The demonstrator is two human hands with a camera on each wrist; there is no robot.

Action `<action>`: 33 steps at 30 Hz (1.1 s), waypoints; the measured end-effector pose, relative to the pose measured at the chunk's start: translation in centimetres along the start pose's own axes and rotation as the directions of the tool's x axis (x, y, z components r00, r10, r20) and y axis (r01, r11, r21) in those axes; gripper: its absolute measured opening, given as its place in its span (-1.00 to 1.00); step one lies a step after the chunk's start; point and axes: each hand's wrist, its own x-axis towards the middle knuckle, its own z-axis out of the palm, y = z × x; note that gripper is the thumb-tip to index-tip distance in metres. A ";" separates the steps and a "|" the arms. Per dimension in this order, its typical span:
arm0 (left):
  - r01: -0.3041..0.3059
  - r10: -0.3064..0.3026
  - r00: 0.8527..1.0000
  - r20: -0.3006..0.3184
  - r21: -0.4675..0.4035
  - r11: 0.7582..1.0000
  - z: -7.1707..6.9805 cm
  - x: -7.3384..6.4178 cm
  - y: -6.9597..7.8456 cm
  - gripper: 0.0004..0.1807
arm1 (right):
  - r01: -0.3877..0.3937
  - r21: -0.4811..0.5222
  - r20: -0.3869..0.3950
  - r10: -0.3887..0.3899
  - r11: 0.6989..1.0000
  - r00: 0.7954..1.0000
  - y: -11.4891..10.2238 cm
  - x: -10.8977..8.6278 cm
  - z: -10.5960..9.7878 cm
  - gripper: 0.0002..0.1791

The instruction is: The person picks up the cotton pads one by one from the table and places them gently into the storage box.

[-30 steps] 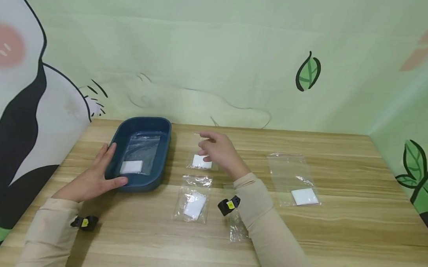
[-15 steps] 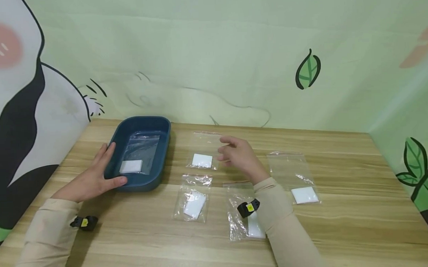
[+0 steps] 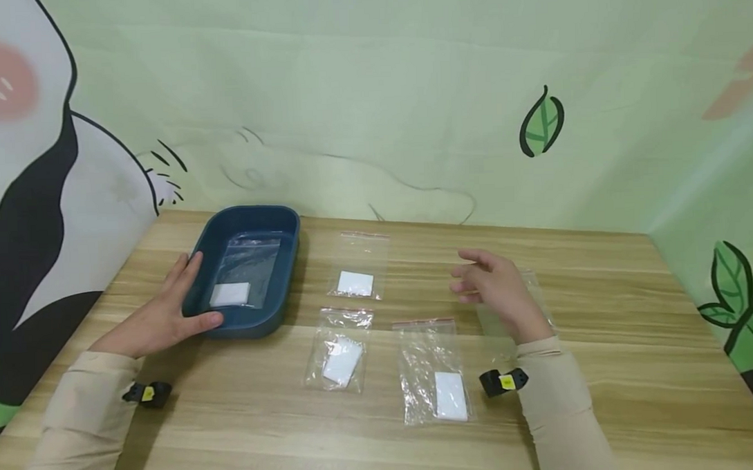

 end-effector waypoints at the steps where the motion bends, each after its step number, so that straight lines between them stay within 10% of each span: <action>1: -0.002 0.002 1.000 -0.002 0.001 1.000 0.0 0.0 0.0 0.32 | 0.005 -0.009 -0.006 -0.005 1.000 1.000 0.3 -0.2 -0.7 -0.44; 20: -0.017 0.017 1.000 -0.023 0.006 1.000 0.2 0.3 -0.2 0.33 | -0.180 -0.377 -0.186 0.116 0.909 0.976 4.4 -2.6 -8.8 -0.42; 29: -0.016 0.016 1.000 -0.017 -0.006 1.000 0.7 0.1 -0.1 0.33 | -0.278 -0.639 -0.210 0.185 0.718 0.960 5.7 -4.0 -10.1 -0.11; 33: -0.015 0.014 1.000 -0.021 -0.009 1.000 0.3 0.0 -0.2 0.32 | -0.265 -0.664 -0.175 0.199 0.699 0.964 5.5 -3.8 -9.9 -0.09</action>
